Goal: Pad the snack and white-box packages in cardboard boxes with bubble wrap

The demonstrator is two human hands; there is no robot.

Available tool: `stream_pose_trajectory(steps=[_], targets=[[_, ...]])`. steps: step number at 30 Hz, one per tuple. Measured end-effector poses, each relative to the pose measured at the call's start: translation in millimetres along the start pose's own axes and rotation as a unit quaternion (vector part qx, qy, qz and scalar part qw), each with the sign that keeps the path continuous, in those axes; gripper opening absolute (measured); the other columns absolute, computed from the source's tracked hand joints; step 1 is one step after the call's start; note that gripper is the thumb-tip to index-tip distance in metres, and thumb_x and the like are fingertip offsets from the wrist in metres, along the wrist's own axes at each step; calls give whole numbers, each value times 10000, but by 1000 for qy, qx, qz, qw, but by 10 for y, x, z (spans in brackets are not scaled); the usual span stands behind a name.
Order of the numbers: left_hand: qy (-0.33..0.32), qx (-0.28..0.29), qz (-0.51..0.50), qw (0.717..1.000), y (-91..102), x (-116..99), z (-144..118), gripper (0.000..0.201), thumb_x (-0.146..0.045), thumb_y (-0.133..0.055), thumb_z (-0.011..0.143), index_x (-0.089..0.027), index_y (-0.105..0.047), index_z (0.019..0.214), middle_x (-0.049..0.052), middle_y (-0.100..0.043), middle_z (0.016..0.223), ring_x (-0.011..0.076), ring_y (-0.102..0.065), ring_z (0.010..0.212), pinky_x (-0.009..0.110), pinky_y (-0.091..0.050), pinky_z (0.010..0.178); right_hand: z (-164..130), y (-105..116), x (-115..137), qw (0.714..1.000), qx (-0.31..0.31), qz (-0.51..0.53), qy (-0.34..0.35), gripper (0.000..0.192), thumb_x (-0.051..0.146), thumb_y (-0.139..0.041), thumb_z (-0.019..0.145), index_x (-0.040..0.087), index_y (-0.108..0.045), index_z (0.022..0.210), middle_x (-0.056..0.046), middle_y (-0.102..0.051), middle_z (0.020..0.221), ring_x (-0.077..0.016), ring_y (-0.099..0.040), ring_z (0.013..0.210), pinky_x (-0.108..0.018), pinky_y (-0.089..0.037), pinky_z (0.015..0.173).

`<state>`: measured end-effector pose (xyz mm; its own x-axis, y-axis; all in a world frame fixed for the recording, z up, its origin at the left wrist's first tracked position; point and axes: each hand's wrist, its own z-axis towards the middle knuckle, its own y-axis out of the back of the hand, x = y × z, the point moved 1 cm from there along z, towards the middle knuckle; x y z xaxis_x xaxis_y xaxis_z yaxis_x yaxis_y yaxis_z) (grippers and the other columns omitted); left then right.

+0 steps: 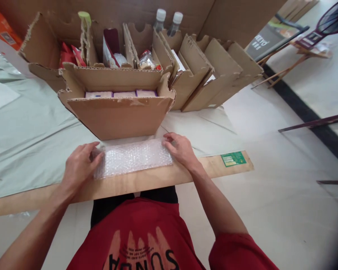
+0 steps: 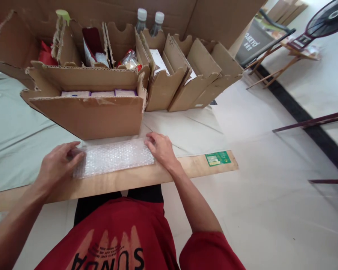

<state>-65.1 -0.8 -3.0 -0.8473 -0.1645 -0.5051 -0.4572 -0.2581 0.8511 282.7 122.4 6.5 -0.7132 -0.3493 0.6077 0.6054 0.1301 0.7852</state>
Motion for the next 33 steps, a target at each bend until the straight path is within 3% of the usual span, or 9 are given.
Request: stream_pose_trajectory(steps=[5, 7, 10, 14, 18, 21, 26, 30, 33], targets=[[-140, -81, 43, 986, -37, -76, -196, 464, -336, -613, 991, -279, -559, 1448, 109, -559, 1524, 363, -551, 1386, 554, -457, 1163, -132, -111, 71, 990, -54, -109, 70, 303, 291, -583, 1005, 185, -703, 1261, -153, -714, 1352, -330, -647, 1227, -482, -491, 1001], [-230, -69, 47, 970, -88, -171, -311, 560, -268, -645, 982, -296, -484, 1517, 114, -450, 1645, 383, -461, 1493, 563, -428, 1200, -182, -279, 316, 982, -13, -116, 150, 312, 266, -574, 1022, 198, -687, 1306, -142, -683, 1409, -317, -624, 1268, -473, -484, 1030], [-301, -13, 75, 951, -272, -252, -407, 564, -292, -611, 1008, -244, -463, 1550, 171, -461, 1645, 398, -374, 1564, 581, -368, 1241, -176, -651, 679, 955, 94, -115, 256, 393, 267, -616, 1021, 183, -633, 1404, -143, -602, 1526, -313, -539, 1391, -473, -462, 1096], [-266, 52, 114, 956, -457, -158, -435, 560, -441, -549, 1041, -204, -501, 1546, 188, -475, 1641, 396, -372, 1568, 597, -235, 1297, -192, -811, 605, 943, 141, -138, 268, 459, 378, -622, 1036, 200, -607, 1459, -132, -554, 1589, -310, -466, 1482, -492, -407, 1175], [-262, 69, 114, 956, -438, -78, -466, 564, -474, -530, 1042, -210, -510, 1540, 177, -452, 1660, 390, -349, 1581, 598, -187, 1312, -403, -359, -34, 967, 79, -193, 144, 406, 352, -515, 1074, 237, -629, 1446, -120, -569, 1582, -319, -503, 1466, -507, -423, 1132], [-278, 51, 95, 955, -369, -53, -454, 540, -413, -503, 1053, -218, -469, 1555, 185, -434, 1667, 380, -345, 1585, 592, -257, 1292, -510, 11, -342, 973, -1, -222, 66, 354, 325, -482, 1064, 200, -702, 1312, -144, -681, 1441, -330, -601, 1364, -492, -472, 1049], [-203, -52, 73, 975, -244, 131, -208, 397, -340, -536, 1023, -231, -584, 1401, 169, -527, 1578, 382, -436, 1525, 579, -400, 1222, -261, 39, -154, 979, 21, -177, 97, 393, 307, -514, 1027, 179, -656, 1370, -160, -663, 1452, -322, -607, 1339, -472, -477, 1066], [-130, -21, 99, 986, -260, 289, 42, 391, -409, -492, 975, -182, -683, 1230, 188, -620, 1439, 416, -480, 1466, 608, -426, 1190, 56, -183, 31, 979, 84, -166, 79, 433, 265, -600, 959, 162, -649, 1377, -194, -613, 1507, -375, -573, 1351, -511, -468, 1059], [-107, 1, 85, 991, -300, 291, 113, 323, -396, -498, 924, -201, -719, 1055, 175, -647, 1401, 408, -499, 1446, 600, -439, 1174, 136, -281, 25, 986, 88, -127, 63, 255, 226, -648, 911, 164, -724, 1146, -196, -636, 1475, -386, -592, 1309, -522, -469, 1034]])
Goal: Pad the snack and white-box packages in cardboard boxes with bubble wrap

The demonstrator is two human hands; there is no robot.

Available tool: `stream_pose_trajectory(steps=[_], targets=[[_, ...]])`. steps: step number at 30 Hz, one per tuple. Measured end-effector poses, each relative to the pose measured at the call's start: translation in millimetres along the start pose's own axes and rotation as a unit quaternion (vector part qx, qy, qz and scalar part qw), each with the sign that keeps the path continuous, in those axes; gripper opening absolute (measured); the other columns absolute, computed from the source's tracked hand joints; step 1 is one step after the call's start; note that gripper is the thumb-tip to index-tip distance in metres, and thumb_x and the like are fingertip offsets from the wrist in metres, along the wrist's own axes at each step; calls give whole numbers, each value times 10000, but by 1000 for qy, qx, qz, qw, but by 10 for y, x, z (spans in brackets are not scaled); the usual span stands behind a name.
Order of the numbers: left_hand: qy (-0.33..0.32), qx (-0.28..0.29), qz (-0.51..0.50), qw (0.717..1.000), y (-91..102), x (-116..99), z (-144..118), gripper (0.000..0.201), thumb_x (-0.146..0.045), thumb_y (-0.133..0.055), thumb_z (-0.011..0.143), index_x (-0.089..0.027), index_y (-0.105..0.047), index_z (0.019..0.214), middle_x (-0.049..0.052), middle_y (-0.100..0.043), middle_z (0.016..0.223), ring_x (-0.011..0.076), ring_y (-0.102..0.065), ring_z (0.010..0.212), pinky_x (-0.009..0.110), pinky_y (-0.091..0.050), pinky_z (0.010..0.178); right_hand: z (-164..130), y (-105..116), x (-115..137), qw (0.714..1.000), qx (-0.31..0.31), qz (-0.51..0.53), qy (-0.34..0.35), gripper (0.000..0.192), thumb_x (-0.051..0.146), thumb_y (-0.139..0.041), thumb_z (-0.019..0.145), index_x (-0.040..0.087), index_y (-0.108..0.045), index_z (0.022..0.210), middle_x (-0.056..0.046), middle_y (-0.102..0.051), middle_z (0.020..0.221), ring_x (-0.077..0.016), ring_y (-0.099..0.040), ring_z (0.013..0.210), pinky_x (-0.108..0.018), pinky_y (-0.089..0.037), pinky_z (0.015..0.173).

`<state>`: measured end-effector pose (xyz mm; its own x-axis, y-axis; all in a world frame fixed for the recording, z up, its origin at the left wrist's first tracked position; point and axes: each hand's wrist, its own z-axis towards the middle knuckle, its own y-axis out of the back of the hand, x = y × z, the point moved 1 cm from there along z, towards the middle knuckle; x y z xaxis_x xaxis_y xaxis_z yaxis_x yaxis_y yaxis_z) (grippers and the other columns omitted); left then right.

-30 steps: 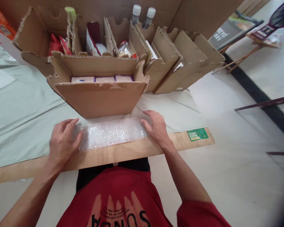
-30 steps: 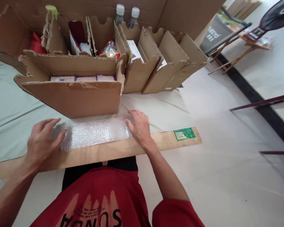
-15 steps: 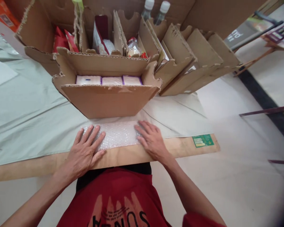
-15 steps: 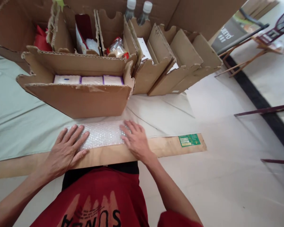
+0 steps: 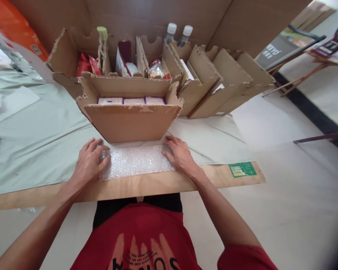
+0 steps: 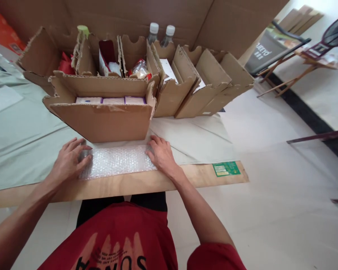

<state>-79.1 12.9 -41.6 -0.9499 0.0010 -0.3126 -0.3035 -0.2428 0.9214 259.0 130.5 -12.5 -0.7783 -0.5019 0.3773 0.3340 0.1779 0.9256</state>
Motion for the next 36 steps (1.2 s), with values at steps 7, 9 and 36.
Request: stream_pose_trajectory(steps=[7, 9, 36], targets=[[85, -4, -90, 992, 255, -206, -73, 144, -341, -553, 852, -236, -651, 856, 116, -766, 1137, 336, -697, 1145, 533, -551, 1020, -160, 47, 34, 997, -26, 71, 14, 30, 202, -632, 905, 207, -661, 902, -112, -778, 1160, -287, -713, 1066, -448, -501, 967], [119, 8, -115, 986, 388, -232, -122, 193, -366, -566, 860, -248, -680, 961, 51, -777, 958, 267, -735, 887, 427, -608, 825, -230, 135, 63, 996, -29, 88, 17, 54, 198, -612, 920, 218, -661, 931, -62, -789, 990, -240, -735, 934, -398, -529, 912], [28, -86, 7, 996, 519, -35, -504, 280, -468, -588, 969, -232, -718, 1047, 168, -692, 1279, 406, -594, 1329, 609, -510, 1106, -566, 239, -134, 995, -94, -29, -4, 307, 390, -557, 1007, 197, -750, 1147, -152, -749, 1283, -341, -672, 1193, -515, -516, 988]])
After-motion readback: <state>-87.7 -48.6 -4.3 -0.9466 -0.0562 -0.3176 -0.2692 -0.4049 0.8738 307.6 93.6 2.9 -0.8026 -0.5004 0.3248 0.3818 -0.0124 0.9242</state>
